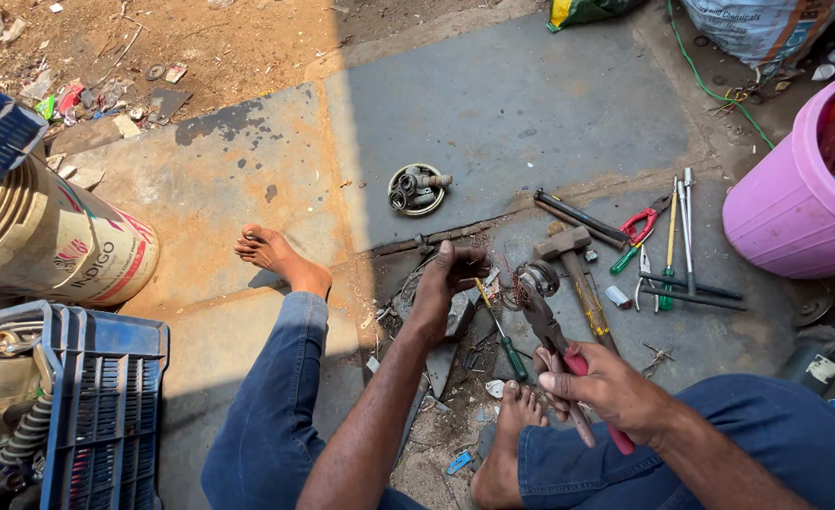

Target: The person sits on the floor and uses pliers to pull and separate copper wire strands from a cylindrical metal component. The person repeatedly pulls the wire, rotates the component, and continues extracting the copper strands.

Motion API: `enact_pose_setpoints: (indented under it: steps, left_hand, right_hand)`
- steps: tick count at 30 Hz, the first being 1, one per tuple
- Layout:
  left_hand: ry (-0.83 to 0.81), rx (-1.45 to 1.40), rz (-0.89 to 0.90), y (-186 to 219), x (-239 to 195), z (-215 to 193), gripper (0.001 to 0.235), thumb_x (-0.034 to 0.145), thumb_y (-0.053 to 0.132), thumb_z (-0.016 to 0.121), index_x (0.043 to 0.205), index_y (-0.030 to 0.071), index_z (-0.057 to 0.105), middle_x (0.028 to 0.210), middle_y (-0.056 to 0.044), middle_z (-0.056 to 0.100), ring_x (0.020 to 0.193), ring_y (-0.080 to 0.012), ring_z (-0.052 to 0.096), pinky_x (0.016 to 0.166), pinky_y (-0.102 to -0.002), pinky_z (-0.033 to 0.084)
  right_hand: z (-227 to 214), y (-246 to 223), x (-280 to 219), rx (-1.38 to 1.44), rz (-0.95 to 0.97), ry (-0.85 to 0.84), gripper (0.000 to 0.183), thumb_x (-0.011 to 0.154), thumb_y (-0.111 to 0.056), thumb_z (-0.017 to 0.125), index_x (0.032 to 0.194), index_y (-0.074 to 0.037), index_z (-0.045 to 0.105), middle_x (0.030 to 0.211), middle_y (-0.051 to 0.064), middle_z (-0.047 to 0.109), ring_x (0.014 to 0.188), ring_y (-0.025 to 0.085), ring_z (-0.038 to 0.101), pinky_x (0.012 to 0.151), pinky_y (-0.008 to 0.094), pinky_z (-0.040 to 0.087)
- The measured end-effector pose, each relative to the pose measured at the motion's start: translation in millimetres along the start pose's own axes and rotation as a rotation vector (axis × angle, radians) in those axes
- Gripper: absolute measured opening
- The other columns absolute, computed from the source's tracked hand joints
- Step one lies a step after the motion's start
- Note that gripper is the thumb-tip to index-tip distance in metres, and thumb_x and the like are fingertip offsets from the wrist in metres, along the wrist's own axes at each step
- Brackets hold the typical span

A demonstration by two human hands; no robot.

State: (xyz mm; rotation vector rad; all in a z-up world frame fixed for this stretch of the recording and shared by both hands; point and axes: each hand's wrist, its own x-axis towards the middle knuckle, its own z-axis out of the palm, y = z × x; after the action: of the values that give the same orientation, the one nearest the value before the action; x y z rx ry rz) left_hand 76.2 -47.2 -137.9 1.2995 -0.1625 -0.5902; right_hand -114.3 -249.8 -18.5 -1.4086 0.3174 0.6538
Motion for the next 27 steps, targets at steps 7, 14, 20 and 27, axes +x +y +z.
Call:
enact_pose_setpoints:
  steps: [7,14,20,27]
  left_hand:
    - [-0.393,-0.063,0.269,46.8,-37.3,50.7,0.091,0.107,0.074,0.017,0.13,0.003,0.069,0.12,-0.012,0.067,0.117,-0.0245,0.06,0.106,-0.044,0.044]
    - [-0.529,0.198,0.319,92.5,-49.9,31.7,0.078,0.084,0.06,0.075,0.139,0.006,0.06,0.138,-0.009,0.063,0.134,-0.0217,0.056,0.118,-0.037,0.041]
    - [-0.357,0.456,0.546,98.6,-61.7,47.0,0.079,0.068,0.033,0.095,0.133,0.007,0.06,0.125,-0.009,0.07,0.116,-0.0202,0.069,0.101,-0.035,0.058]
    - [-0.151,0.82,0.488,48.9,-38.4,31.0,0.036,0.073,0.019,0.081,0.105,0.006,0.07,0.09,-0.011,0.074,0.08,-0.0268,0.075,0.076,-0.038,0.061]
  right_hand:
    - [11.7,-1.9,-4.6,0.37,-0.075,-0.232,0.037,0.087,-0.026,0.075,0.105,0.003,0.06,0.078,0.01,0.062,0.073,0.02,0.065,0.068,0.037,0.058]
    - [8.6,-13.7,-15.2,0.571,-0.148,-0.345,0.042,0.088,-0.028,0.074,0.105,0.007,0.057,0.076,0.019,0.066,0.069,0.029,0.07,0.064,0.044,0.06]
    - [4.5,-10.9,-18.1,0.635,-0.211,-0.384,0.041,0.09,-0.027,0.075,0.104,0.006,0.054,0.075,0.018,0.064,0.066,0.029,0.069,0.063,0.045,0.059]
    - [1.8,-3.2,-20.6,0.649,-0.302,-0.457,0.04,0.095,-0.027,0.074,0.102,0.007,0.054,0.076,0.018,0.063,0.064,0.027,0.067,0.064,0.045,0.058]
